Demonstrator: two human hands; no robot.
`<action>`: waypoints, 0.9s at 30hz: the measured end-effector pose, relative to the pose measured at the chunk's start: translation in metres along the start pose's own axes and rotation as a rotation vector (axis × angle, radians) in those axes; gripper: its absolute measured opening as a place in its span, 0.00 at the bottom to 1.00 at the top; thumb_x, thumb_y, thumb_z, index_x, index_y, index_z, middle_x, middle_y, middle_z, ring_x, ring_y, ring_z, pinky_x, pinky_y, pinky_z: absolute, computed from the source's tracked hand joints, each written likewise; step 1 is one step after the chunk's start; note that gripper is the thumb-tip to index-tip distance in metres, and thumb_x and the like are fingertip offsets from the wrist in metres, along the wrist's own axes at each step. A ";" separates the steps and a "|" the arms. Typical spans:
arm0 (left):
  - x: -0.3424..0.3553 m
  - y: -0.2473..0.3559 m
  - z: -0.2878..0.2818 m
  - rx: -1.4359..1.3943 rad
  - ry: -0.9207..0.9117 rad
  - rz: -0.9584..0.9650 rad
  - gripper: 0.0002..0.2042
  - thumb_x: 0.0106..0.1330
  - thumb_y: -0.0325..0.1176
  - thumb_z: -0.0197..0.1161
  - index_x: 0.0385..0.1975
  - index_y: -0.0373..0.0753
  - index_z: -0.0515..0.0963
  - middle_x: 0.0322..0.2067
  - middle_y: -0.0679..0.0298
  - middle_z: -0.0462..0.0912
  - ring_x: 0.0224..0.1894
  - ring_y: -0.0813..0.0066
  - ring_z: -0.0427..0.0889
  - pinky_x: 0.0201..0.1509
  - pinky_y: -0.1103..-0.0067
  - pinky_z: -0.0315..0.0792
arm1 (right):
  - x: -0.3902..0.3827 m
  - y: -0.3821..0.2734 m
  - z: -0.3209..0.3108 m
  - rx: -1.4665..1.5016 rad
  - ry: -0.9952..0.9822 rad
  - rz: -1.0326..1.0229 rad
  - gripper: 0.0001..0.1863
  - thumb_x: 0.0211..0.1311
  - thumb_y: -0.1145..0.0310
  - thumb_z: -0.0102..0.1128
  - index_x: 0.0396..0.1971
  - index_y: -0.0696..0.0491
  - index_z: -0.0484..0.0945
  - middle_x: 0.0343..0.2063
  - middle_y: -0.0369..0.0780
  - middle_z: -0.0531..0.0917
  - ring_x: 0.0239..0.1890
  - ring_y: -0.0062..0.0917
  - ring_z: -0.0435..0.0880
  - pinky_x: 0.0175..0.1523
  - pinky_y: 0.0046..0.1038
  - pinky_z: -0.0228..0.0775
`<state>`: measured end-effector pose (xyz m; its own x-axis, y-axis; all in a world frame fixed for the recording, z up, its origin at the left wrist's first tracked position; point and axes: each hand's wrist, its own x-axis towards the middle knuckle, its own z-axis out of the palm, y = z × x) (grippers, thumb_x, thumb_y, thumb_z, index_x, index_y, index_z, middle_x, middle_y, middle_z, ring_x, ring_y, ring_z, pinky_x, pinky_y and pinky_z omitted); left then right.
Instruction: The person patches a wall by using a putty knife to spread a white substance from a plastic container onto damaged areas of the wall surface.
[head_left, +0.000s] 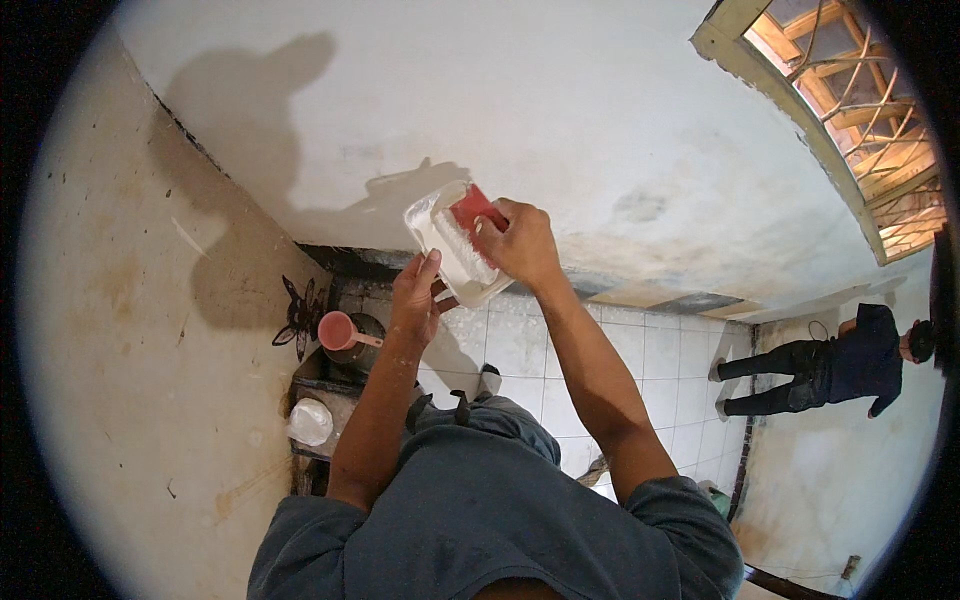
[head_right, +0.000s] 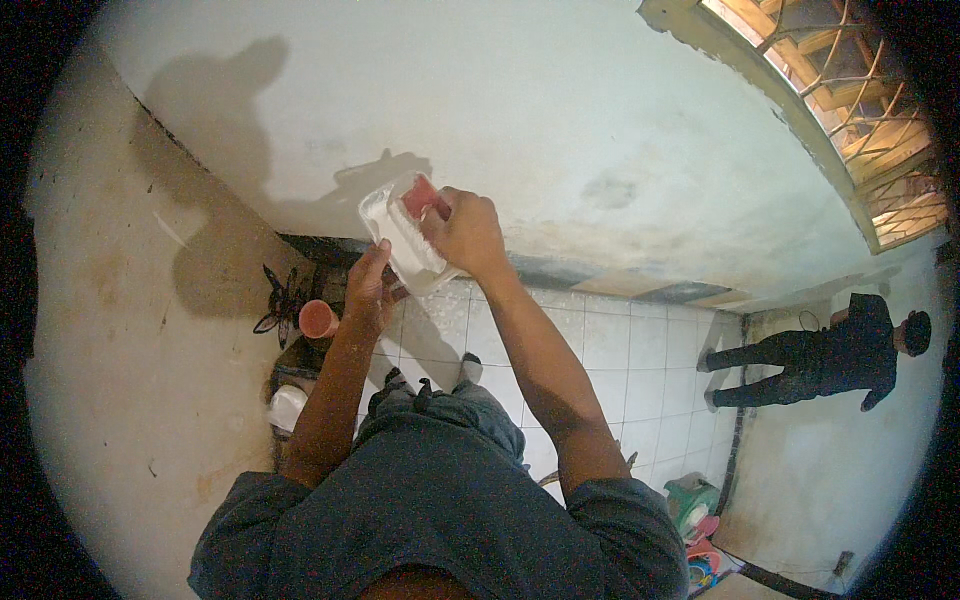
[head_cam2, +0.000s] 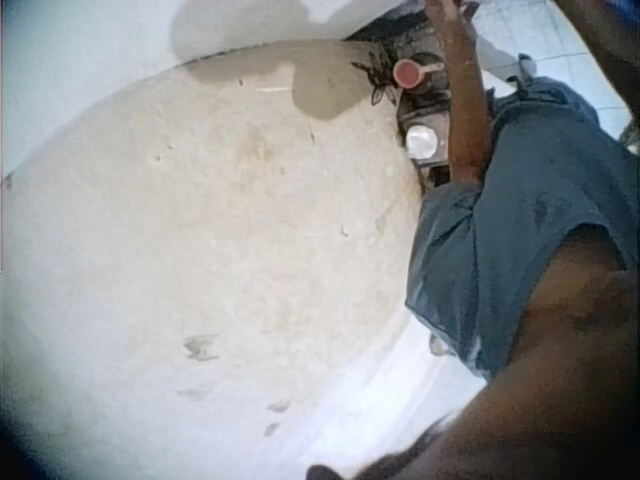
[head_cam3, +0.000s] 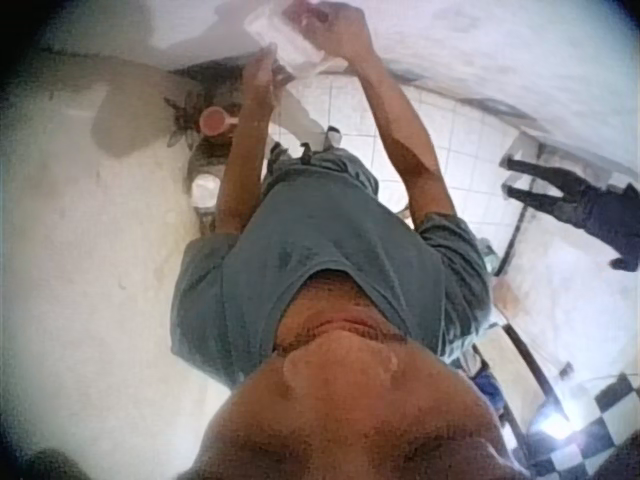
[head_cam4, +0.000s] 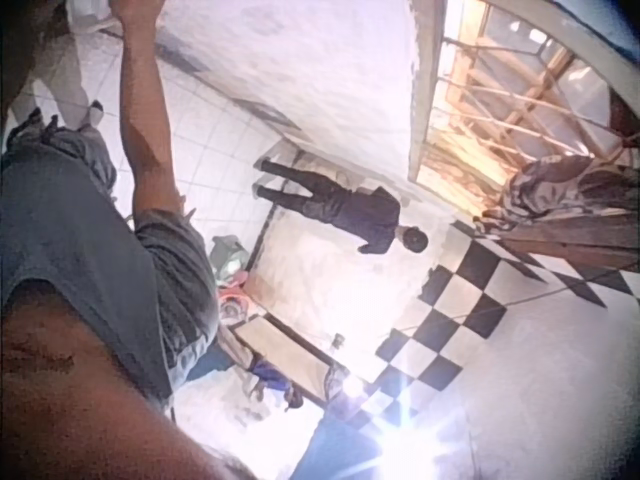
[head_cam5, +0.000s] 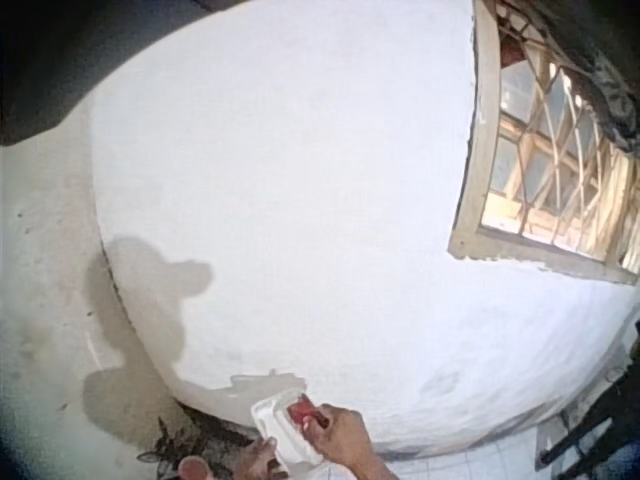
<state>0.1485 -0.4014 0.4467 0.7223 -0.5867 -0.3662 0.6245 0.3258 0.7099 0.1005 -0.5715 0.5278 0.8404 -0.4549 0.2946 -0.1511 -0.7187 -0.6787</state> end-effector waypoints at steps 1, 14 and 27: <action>-0.001 0.002 0.002 0.005 0.000 0.007 0.20 0.68 0.46 0.62 0.54 0.41 0.75 0.45 0.65 0.81 0.43 0.71 0.83 0.37 0.71 0.83 | 0.001 0.001 -0.002 0.030 -0.003 0.013 0.13 0.55 0.64 0.61 0.26 0.61 0.80 0.16 0.49 0.77 0.17 0.32 0.76 0.28 0.34 0.69; 0.009 -0.002 0.000 -0.158 -0.065 0.085 0.19 0.70 0.44 0.60 0.54 0.38 0.73 0.47 0.62 0.82 0.46 0.72 0.83 0.48 0.74 0.81 | -0.001 0.014 -0.008 0.185 0.083 0.303 0.13 0.57 0.64 0.61 0.26 0.61 0.80 0.19 0.45 0.81 0.21 0.29 0.77 0.31 0.32 0.69; 0.004 -0.005 0.018 -0.588 -0.299 0.084 0.32 0.69 0.56 0.48 0.66 0.40 0.63 0.62 0.57 0.71 0.62 0.60 0.73 0.67 0.64 0.66 | -0.021 0.016 0.012 0.237 0.015 0.363 0.17 0.57 0.62 0.62 0.21 0.62 0.75 0.17 0.49 0.78 0.20 0.36 0.76 0.30 0.37 0.68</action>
<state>0.1427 -0.4183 0.4528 0.7146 -0.6948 -0.0812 0.6893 0.6795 0.2514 0.0866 -0.5669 0.5022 0.7469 -0.6647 0.0164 -0.3109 -0.3709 -0.8751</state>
